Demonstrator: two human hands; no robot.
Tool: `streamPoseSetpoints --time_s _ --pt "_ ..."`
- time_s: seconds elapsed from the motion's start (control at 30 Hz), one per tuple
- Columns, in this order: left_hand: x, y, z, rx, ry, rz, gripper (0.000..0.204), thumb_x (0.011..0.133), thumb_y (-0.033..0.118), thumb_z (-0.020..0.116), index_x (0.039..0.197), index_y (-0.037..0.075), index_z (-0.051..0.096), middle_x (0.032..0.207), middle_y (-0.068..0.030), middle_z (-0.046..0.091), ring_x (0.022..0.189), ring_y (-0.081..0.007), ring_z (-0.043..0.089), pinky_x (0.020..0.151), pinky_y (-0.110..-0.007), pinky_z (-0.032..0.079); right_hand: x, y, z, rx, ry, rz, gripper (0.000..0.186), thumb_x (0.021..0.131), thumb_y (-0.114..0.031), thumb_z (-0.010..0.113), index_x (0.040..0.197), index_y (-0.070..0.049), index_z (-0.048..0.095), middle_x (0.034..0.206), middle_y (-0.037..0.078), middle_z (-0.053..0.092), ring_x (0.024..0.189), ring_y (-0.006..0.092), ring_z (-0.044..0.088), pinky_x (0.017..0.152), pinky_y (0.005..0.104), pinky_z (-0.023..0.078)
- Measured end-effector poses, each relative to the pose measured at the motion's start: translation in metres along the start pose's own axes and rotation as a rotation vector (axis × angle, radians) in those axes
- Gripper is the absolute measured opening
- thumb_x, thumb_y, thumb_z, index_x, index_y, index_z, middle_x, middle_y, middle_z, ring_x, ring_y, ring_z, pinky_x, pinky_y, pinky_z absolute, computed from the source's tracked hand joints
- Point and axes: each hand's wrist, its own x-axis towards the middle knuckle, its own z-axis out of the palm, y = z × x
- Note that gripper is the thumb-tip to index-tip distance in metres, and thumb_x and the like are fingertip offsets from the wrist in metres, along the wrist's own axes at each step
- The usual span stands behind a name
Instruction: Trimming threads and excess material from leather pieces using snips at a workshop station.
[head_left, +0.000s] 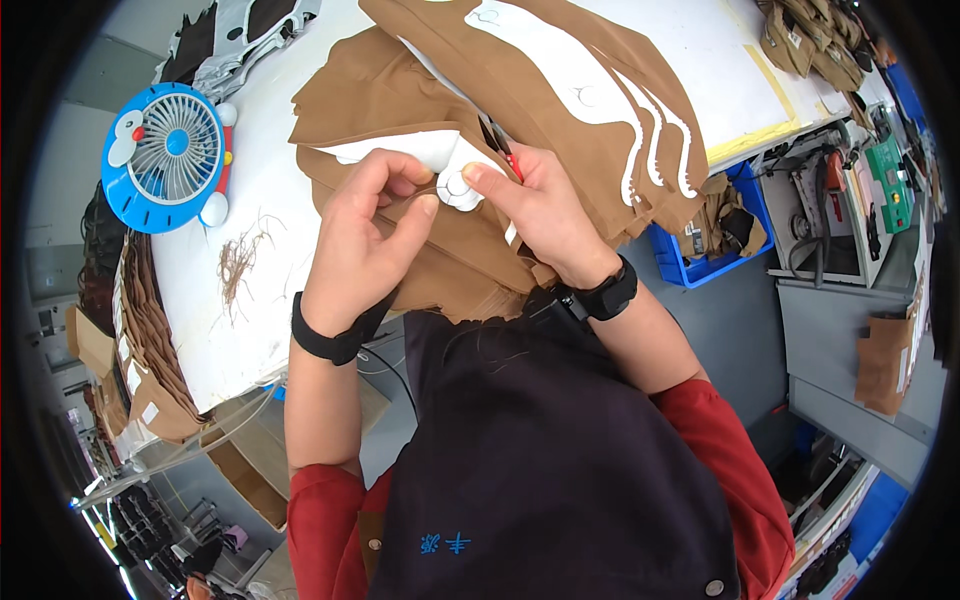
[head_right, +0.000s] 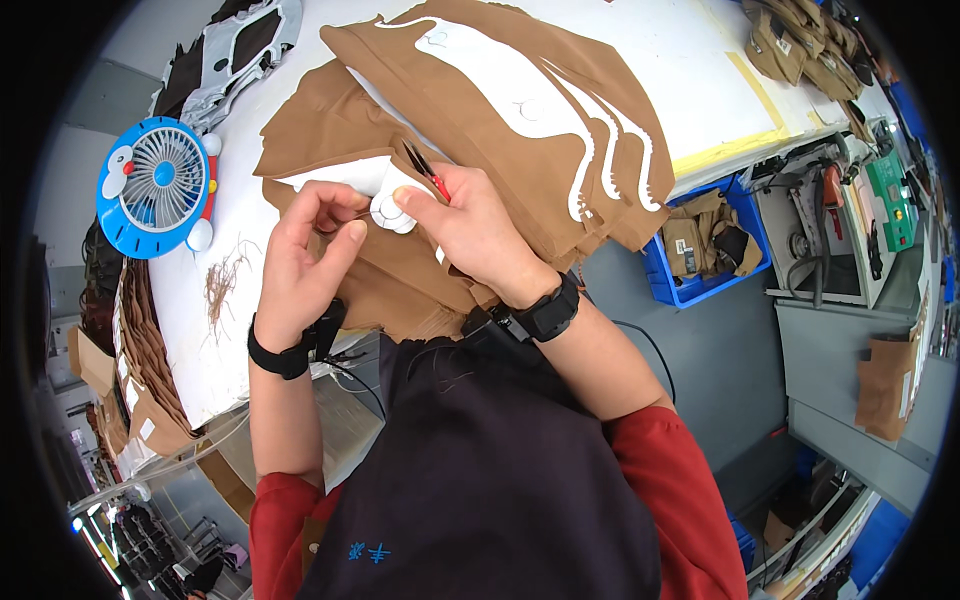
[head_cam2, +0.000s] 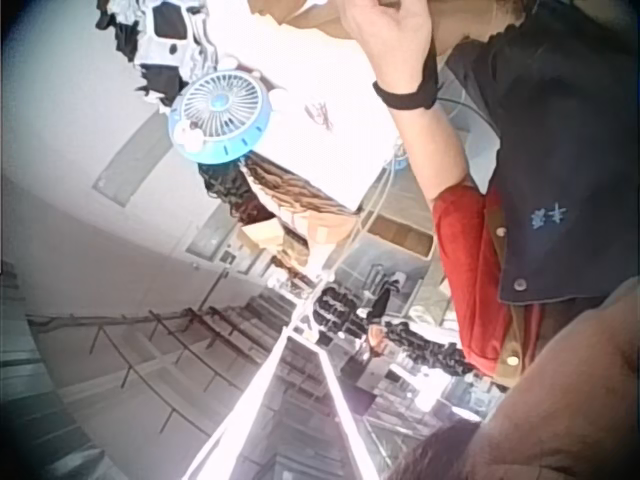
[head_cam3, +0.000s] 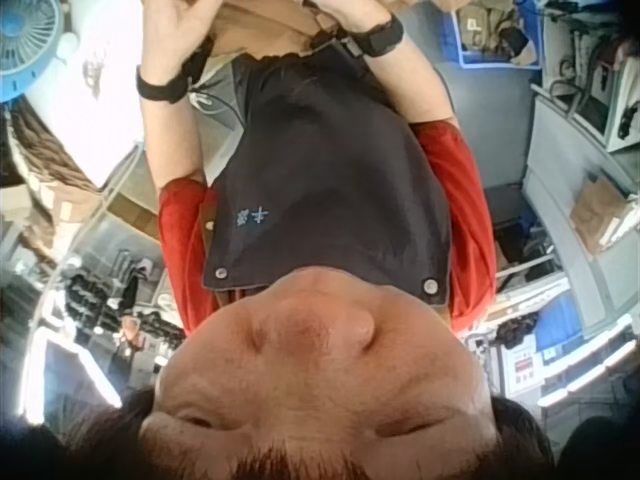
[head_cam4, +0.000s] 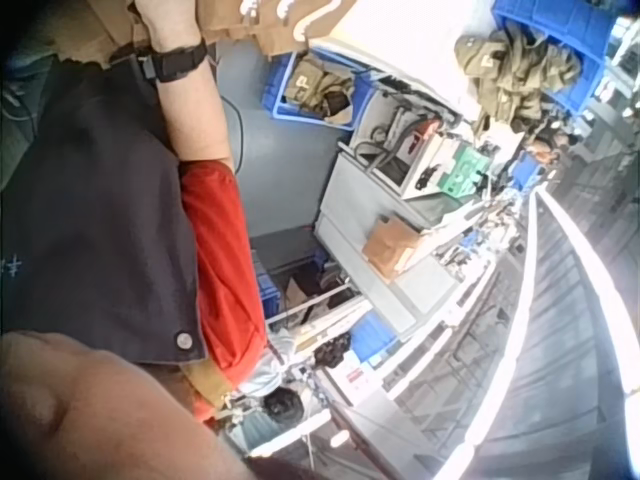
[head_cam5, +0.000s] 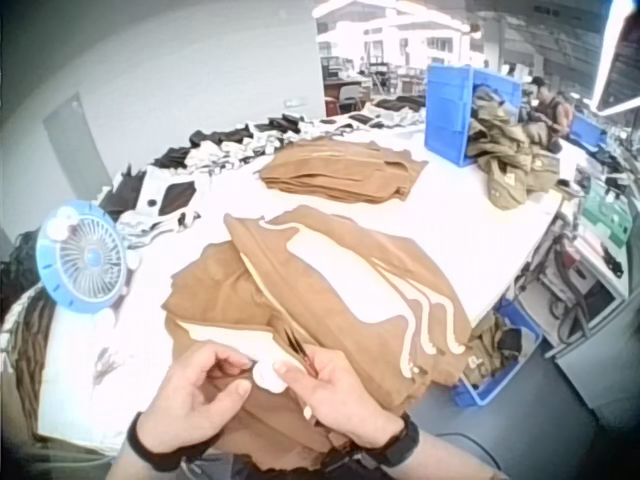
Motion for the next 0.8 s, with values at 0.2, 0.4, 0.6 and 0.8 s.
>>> streamPoseSetpoints --time_s 0.2,0.4,0.6,0.8 --pt "0.007 -0.004 0.009 0.047 0.012 0.024 0.013 0.088 0.003 0.064 0.100 -0.002 0.063 0.084 -0.0065 0.065 0.074 -0.0121 0.060 0.070 -0.027 0.050 0.002 0.005 -0.003 -0.020 -0.012 -0.006 0.020 0.095 -0.016 0.064 0.096 0.003 0.066 0.076 -0.003 0.060 0.068 0.0022 0.048 0.057 0.0233 0.040" --pt "0.010 -0.010 0.007 -0.020 -0.028 -0.102 0.010 0.090 0.002 0.063 0.099 -0.002 0.063 0.079 -0.0047 0.065 0.069 -0.0082 0.058 0.067 -0.024 0.049 0.001 0.002 0.000 -0.023 -0.011 -0.016 0.020 0.095 -0.016 0.064 0.097 0.004 0.065 0.078 -0.002 0.062 0.071 0.0022 0.050 0.059 0.0230 0.042" --pt "0.007 -0.010 0.012 -0.190 0.011 -0.125 0.007 0.091 0.002 0.063 0.096 -0.002 0.062 0.080 -0.0032 0.066 0.072 -0.0075 0.060 0.068 -0.023 0.049 0.001 0.003 -0.001 -0.021 -0.011 -0.022 0.020 0.096 -0.016 0.063 0.097 0.004 0.066 0.078 -0.003 0.062 0.070 0.0019 0.050 0.059 0.0229 0.042" --pt "0.008 -0.015 0.006 -0.204 -0.075 -0.170 0.009 0.095 0.005 0.063 0.102 -0.001 0.061 0.090 -0.0008 0.065 0.081 -0.0057 0.060 0.074 -0.021 0.050 0.001 0.001 -0.005 -0.068 -0.059 0.074 0.024 0.098 -0.016 0.062 0.112 0.002 0.065 0.099 0.001 0.069 0.089 0.0038 0.058 0.080 0.0235 0.048"
